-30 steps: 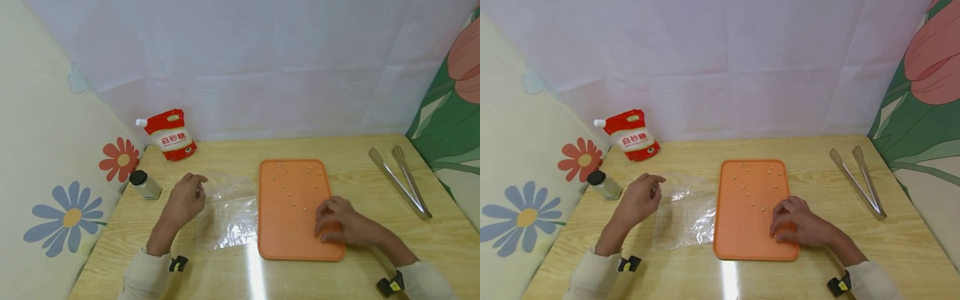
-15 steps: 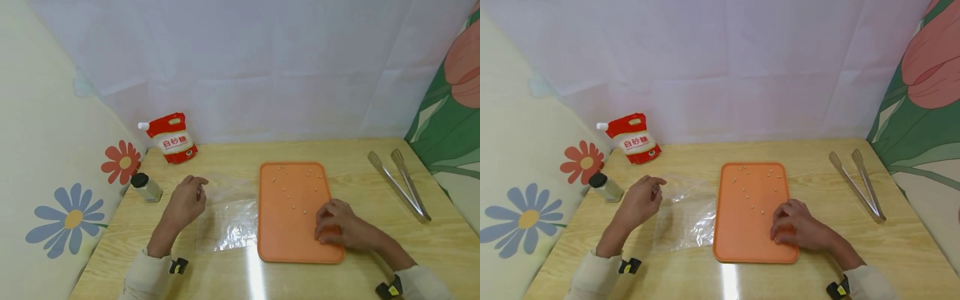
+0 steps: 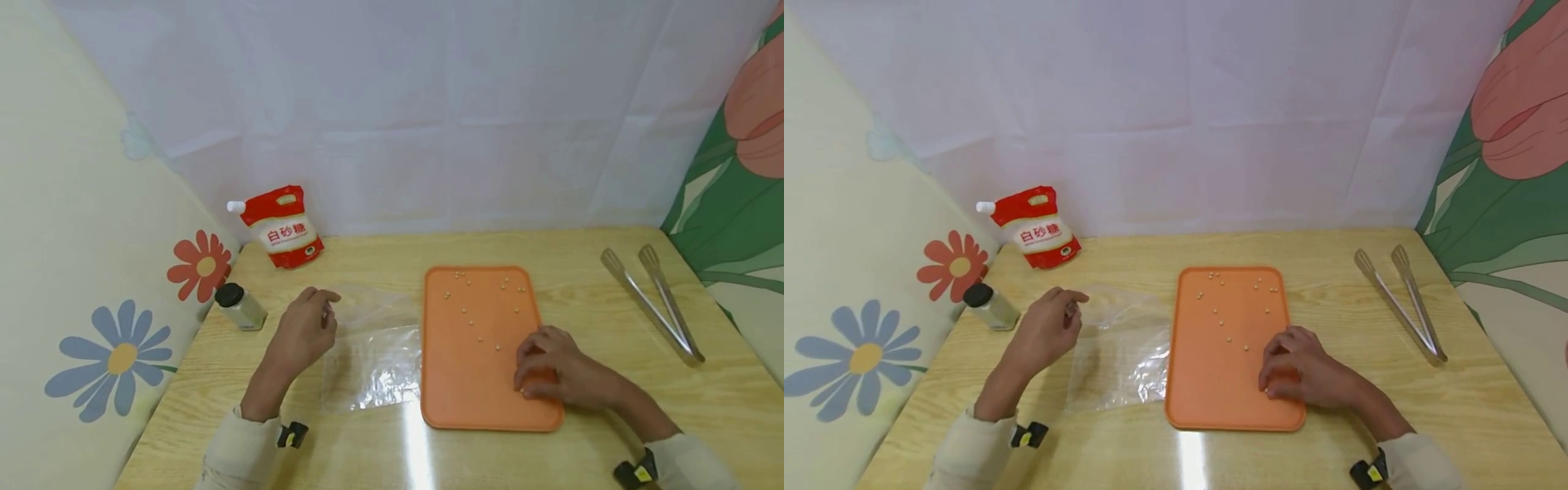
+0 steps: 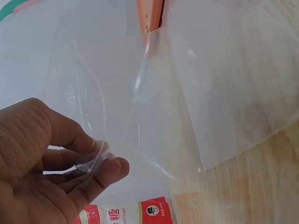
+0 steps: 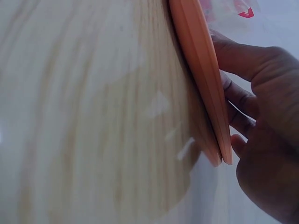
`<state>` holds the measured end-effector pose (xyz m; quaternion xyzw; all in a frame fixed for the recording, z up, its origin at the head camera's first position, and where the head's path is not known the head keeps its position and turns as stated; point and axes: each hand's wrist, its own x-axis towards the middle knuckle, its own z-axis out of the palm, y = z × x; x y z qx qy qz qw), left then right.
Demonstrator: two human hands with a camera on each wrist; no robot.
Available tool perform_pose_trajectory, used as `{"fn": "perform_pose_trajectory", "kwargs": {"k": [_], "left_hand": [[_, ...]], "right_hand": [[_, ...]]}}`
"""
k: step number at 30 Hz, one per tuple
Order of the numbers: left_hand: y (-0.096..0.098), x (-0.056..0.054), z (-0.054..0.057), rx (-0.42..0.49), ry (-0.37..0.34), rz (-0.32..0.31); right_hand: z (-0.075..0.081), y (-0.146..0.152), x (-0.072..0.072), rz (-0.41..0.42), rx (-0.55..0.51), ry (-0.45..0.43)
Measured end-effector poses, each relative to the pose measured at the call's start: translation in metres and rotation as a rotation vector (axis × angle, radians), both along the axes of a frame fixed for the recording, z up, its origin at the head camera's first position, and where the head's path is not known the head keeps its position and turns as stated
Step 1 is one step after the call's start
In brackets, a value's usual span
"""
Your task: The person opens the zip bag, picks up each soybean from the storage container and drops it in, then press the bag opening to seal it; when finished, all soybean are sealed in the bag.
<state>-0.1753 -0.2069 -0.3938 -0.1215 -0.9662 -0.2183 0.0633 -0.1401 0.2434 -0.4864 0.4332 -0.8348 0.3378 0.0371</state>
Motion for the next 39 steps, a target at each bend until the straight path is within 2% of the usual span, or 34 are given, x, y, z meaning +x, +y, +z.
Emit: {"fn": "perform_pose_trajectory", "kwargs": {"k": [5, 11, 27, 39], "left_hand": [[-0.0007, 0.0008, -0.0022, -0.002, -0.003, -0.001], [-0.0005, 0.0008, -0.0037, 0.000, 0.012, -0.011], [-0.0012, 0.0007, -0.0035, 0.000, -0.009, -0.004], [-0.0006, 0.0005, -0.0008, -0.001, 0.002, -0.015]], "right_hand": [[-0.0030, -0.0008, 0.0001, -0.006, 0.014, 0.012], [-0.0038, -0.0023, 0.0012, -0.020, 0.021, -0.004], [-0.0020, -0.0060, 0.0019, -0.035, 0.045, -0.047], [0.0040, -0.0067, -0.0033, -0.033, 0.038, 0.009]]}}
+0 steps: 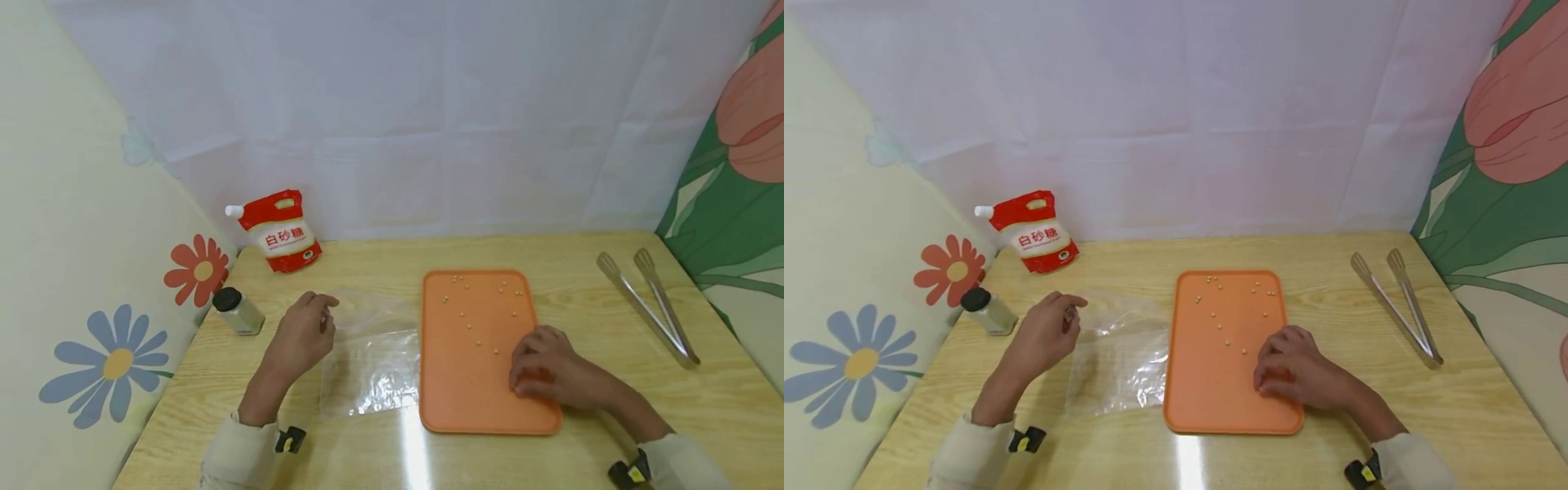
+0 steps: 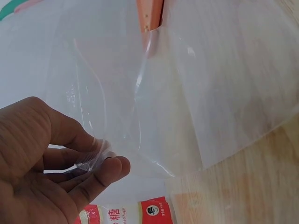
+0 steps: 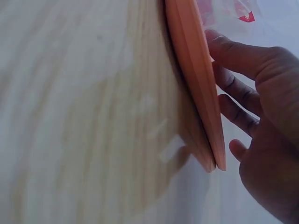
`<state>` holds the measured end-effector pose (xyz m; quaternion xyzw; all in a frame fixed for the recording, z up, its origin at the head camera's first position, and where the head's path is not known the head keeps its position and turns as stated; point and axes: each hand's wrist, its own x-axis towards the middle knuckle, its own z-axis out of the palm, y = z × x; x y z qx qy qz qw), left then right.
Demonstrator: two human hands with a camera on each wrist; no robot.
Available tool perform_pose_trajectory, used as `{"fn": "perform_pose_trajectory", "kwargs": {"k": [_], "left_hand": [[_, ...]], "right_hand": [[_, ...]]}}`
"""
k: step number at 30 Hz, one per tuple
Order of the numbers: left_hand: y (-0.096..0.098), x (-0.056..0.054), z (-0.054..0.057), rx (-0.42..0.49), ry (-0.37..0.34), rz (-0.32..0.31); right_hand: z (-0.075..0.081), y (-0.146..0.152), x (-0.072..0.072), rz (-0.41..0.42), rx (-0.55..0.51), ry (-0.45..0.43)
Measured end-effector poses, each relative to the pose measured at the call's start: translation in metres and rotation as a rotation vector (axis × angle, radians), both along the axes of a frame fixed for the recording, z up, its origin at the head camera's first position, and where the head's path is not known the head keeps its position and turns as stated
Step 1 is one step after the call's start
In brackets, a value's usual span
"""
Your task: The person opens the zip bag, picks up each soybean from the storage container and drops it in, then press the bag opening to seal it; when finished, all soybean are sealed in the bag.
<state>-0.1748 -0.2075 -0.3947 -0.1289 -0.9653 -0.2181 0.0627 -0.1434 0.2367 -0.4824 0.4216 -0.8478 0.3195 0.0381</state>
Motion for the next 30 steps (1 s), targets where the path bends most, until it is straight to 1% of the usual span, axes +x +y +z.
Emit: {"fn": "perform_pose_trajectory", "kwargs": {"k": [7, 10, 11, 22, 24, 30], "left_hand": [[0.000, 0.000, 0.000, -0.003, 0.000, 0.001], [0.001, -0.001, 0.000, -0.002, -0.010, 0.008], [0.002, -0.001, 0.000, -0.002, -0.012, 0.009], [0.003, -0.001, 0.001, -0.007, -0.019, 0.017], [0.003, -0.001, 0.000, -0.008, -0.015, 0.016], [0.002, 0.000, -0.002, 0.000, 0.041, -0.017]], "right_hand": [[0.010, -0.008, -0.010, -0.003, 0.003, 0.064], [0.015, -0.015, -0.016, 0.010, 0.003, 0.080], [0.017, -0.018, -0.018, 0.019, 0.000, 0.099], [0.049, -0.062, -0.039, 0.094, -0.058, 0.186], [0.055, -0.071, -0.042, 0.101, -0.077, 0.204], [0.072, -0.100, -0.055, 0.119, -0.118, 0.241]]}}
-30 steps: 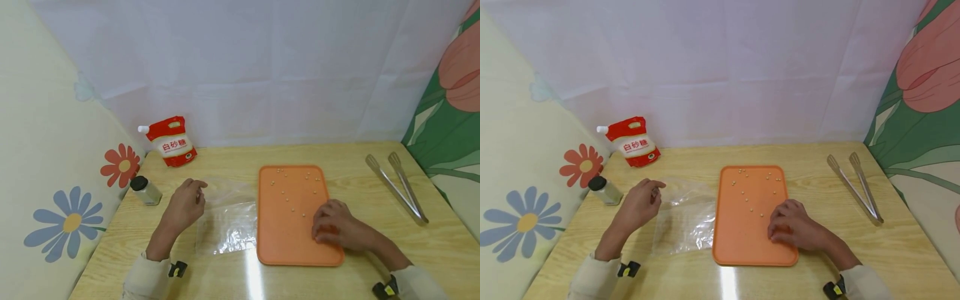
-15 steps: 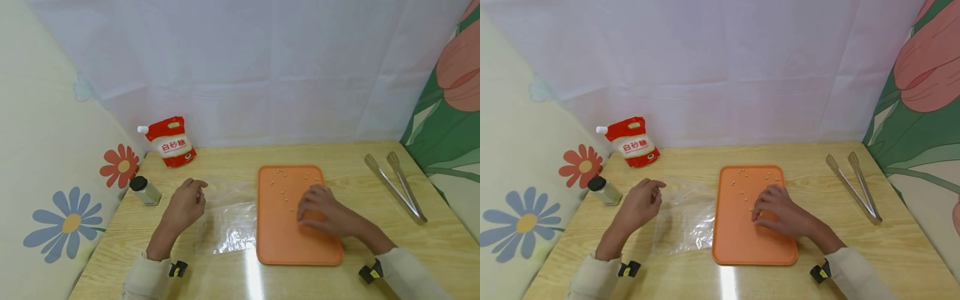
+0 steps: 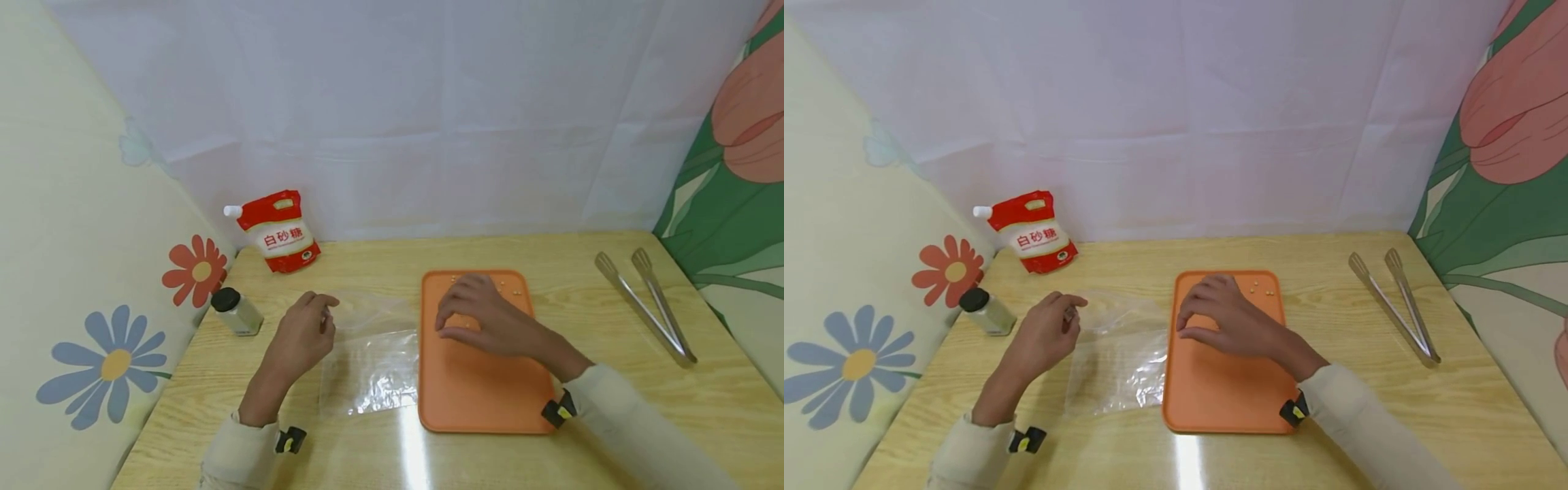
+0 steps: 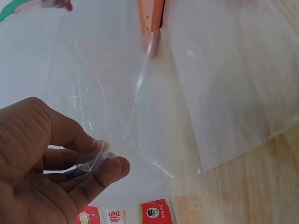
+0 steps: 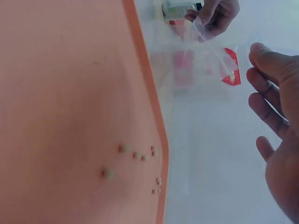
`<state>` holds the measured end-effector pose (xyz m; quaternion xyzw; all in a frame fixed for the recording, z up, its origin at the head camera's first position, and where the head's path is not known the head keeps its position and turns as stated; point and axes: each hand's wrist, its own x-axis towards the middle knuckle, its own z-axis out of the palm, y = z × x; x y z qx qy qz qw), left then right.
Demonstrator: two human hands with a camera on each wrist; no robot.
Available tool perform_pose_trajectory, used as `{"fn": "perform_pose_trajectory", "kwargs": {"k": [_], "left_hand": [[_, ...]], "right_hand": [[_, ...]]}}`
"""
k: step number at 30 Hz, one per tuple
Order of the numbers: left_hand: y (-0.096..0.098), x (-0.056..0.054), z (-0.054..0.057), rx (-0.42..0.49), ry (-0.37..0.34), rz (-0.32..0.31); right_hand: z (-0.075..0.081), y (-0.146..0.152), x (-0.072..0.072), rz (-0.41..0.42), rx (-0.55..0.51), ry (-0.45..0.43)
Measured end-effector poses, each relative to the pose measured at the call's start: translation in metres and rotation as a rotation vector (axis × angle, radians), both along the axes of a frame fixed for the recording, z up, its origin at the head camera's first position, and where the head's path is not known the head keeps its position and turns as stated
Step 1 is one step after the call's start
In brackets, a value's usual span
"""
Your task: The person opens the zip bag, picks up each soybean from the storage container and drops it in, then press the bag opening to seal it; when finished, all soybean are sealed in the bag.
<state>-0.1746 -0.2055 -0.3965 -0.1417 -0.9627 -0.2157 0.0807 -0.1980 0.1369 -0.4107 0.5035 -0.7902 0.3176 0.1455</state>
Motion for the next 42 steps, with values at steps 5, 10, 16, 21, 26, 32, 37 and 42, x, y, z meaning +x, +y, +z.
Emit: {"fn": "perform_pose_trajectory", "kwargs": {"k": [5, 10, 16, 21, 26, 32, 37, 42], "left_hand": [[-0.001, -0.001, -0.001, 0.011, 0.020, -0.010], [-0.001, -0.001, 0.000, 0.013, 0.015, -0.007], [-0.002, 0.000, -0.001, 0.016, 0.014, 0.000], [-0.003, 0.000, -0.001, 0.013, 0.013, 0.002], [-0.003, 0.000, -0.001, 0.010, 0.003, -0.001], [-0.005, 0.000, -0.002, 0.016, -0.001, -0.009], [-0.005, -0.001, -0.003, 0.025, 0.011, -0.021], [-0.005, -0.001, -0.003, 0.025, 0.012, -0.021]], "right_hand": [[0.010, -0.026, -0.011, 0.010, -0.019, 0.034], [0.014, -0.049, -0.020, -0.004, -0.057, 0.033], [0.017, -0.073, -0.029, 0.004, -0.107, 0.017], [0.017, -0.089, -0.032, -0.009, -0.121, -0.012], [0.014, -0.102, -0.038, -0.032, -0.128, 0.000], [0.010, -0.108, -0.044, -0.059, -0.112, 0.002], [0.006, -0.112, -0.048, -0.083, -0.105, 0.011], [0.003, -0.117, -0.050, -0.102, -0.081, 0.035]]}}
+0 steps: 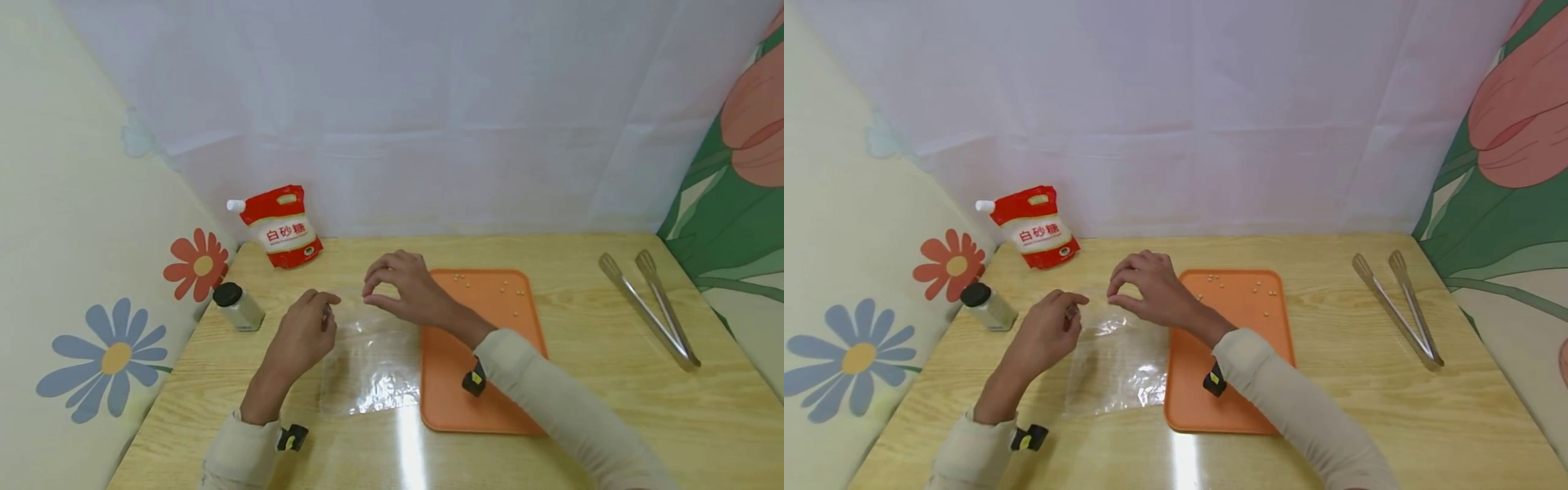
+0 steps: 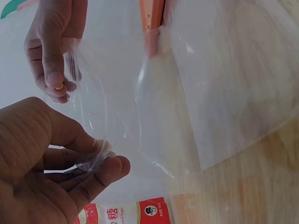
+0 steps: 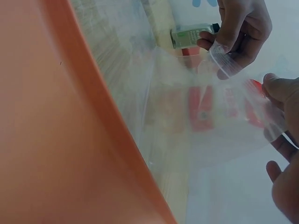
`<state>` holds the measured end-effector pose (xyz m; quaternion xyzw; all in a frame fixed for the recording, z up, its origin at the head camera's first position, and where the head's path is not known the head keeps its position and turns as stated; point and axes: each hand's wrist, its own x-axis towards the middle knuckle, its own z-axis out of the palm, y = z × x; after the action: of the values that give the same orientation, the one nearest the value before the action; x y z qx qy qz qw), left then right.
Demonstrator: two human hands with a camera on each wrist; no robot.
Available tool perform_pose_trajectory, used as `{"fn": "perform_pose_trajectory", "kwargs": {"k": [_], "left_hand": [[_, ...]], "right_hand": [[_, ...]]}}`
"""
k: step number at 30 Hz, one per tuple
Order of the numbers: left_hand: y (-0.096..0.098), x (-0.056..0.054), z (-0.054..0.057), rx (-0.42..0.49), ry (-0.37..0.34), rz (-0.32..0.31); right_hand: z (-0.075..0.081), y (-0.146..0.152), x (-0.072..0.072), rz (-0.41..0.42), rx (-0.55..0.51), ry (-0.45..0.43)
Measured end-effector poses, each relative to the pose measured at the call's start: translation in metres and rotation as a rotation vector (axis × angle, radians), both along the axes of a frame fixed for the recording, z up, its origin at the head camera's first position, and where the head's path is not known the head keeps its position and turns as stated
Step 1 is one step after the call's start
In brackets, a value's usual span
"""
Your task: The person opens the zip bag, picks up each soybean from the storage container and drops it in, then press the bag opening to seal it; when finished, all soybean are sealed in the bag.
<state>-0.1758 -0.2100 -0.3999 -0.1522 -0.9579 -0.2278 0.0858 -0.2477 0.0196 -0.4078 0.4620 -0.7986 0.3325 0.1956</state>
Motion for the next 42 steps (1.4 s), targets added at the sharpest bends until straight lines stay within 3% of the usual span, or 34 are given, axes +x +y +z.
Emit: {"fn": "perform_pose_trajectory", "kwargs": {"k": [12, 29, 35, 42], "left_hand": [[-0.003, 0.002, 0.001, -0.014, -0.033, 0.012], [-0.001, 0.003, 0.003, -0.020, -0.041, 0.007], [0.000, 0.003, 0.001, -0.012, -0.038, 0.009], [-0.001, 0.003, 0.001, -0.006, -0.046, 0.023]], "right_hand": [[-0.004, -0.008, -0.002, -0.016, 0.053, -0.003], [-0.003, -0.003, -0.001, -0.024, 0.039, 0.000], [0.005, 0.015, -0.001, -0.025, -0.016, 0.014], [0.009, 0.062, -0.005, -0.073, -0.079, -0.008]]}}
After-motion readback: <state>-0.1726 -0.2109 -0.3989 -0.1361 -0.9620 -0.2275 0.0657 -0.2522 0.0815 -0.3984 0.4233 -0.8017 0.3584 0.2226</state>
